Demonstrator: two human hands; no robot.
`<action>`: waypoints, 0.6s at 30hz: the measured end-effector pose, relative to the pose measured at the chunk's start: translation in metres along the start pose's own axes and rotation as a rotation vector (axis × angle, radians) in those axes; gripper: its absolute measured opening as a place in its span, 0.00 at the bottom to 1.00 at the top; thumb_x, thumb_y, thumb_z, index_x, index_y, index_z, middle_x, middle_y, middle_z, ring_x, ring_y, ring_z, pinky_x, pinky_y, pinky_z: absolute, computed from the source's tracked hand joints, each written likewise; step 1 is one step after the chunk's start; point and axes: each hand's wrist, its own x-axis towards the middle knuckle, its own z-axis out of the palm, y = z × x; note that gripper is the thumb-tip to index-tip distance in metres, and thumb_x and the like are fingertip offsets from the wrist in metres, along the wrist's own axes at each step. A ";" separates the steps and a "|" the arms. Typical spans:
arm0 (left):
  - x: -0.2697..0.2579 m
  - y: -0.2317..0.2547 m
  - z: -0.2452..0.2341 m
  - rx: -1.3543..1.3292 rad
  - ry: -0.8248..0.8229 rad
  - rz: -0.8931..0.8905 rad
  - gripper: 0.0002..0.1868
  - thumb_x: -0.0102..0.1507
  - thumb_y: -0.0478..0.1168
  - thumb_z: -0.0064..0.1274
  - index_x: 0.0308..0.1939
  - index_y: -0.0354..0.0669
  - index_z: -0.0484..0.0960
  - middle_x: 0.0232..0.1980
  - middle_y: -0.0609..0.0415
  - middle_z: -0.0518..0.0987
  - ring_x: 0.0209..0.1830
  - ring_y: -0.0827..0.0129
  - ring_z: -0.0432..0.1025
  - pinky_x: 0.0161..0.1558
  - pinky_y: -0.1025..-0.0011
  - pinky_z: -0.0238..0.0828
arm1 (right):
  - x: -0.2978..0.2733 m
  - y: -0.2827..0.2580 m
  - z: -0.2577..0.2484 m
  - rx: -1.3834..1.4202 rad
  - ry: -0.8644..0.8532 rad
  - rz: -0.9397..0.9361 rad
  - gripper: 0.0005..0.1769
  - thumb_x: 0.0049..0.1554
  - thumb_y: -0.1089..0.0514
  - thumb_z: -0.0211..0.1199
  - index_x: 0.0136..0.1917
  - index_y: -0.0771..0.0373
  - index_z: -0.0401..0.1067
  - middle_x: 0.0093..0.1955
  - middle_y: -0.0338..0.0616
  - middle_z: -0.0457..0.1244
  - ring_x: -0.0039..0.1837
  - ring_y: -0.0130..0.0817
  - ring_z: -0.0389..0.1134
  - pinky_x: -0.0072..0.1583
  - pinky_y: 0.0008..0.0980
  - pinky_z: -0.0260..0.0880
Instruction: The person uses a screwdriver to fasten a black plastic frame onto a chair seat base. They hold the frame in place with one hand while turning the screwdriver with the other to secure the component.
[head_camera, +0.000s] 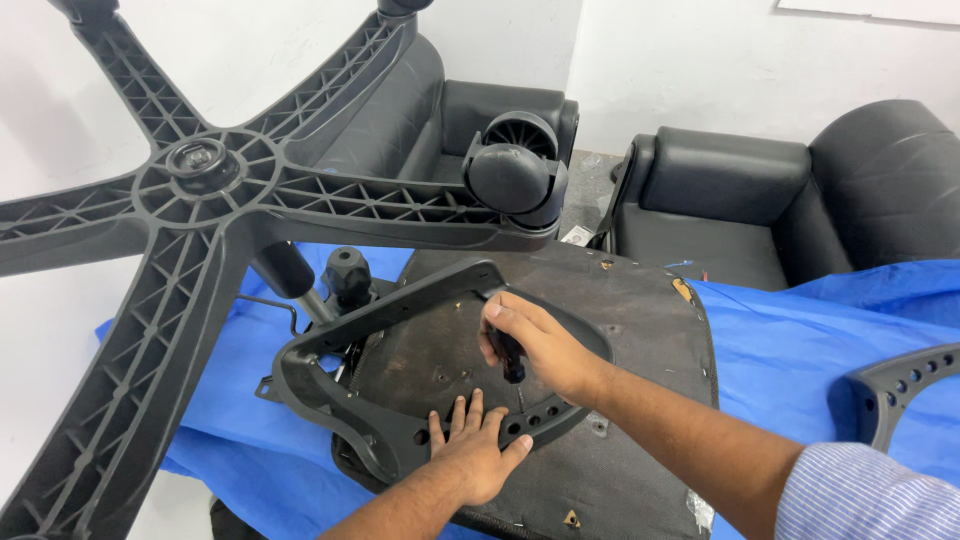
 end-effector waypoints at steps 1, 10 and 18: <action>-0.001 -0.001 0.000 0.004 0.013 0.005 0.40 0.70 0.68 0.21 0.82 0.58 0.42 0.86 0.50 0.27 0.86 0.58 0.18 0.79 0.42 0.11 | 0.001 0.000 0.001 0.001 -0.004 0.014 0.18 0.66 0.45 0.46 0.45 0.59 0.66 0.39 0.40 0.63 0.43 0.28 0.63 0.49 0.31 0.64; 0.000 -0.002 0.000 -0.002 -0.006 0.002 0.40 0.70 0.68 0.21 0.82 0.58 0.42 0.86 0.50 0.27 0.85 0.59 0.17 0.79 0.43 0.10 | 0.005 -0.007 0.004 -0.032 -0.053 0.064 0.15 0.63 0.47 0.47 0.45 0.58 0.66 0.37 0.39 0.63 0.42 0.28 0.63 0.48 0.31 0.64; 0.002 -0.001 0.001 0.007 -0.006 0.002 0.41 0.69 0.69 0.20 0.82 0.58 0.42 0.86 0.50 0.27 0.85 0.58 0.17 0.79 0.42 0.11 | -0.007 -0.007 0.004 0.027 -0.014 0.022 0.14 0.63 0.48 0.54 0.43 0.60 0.69 0.40 0.41 0.66 0.43 0.28 0.64 0.48 0.32 0.65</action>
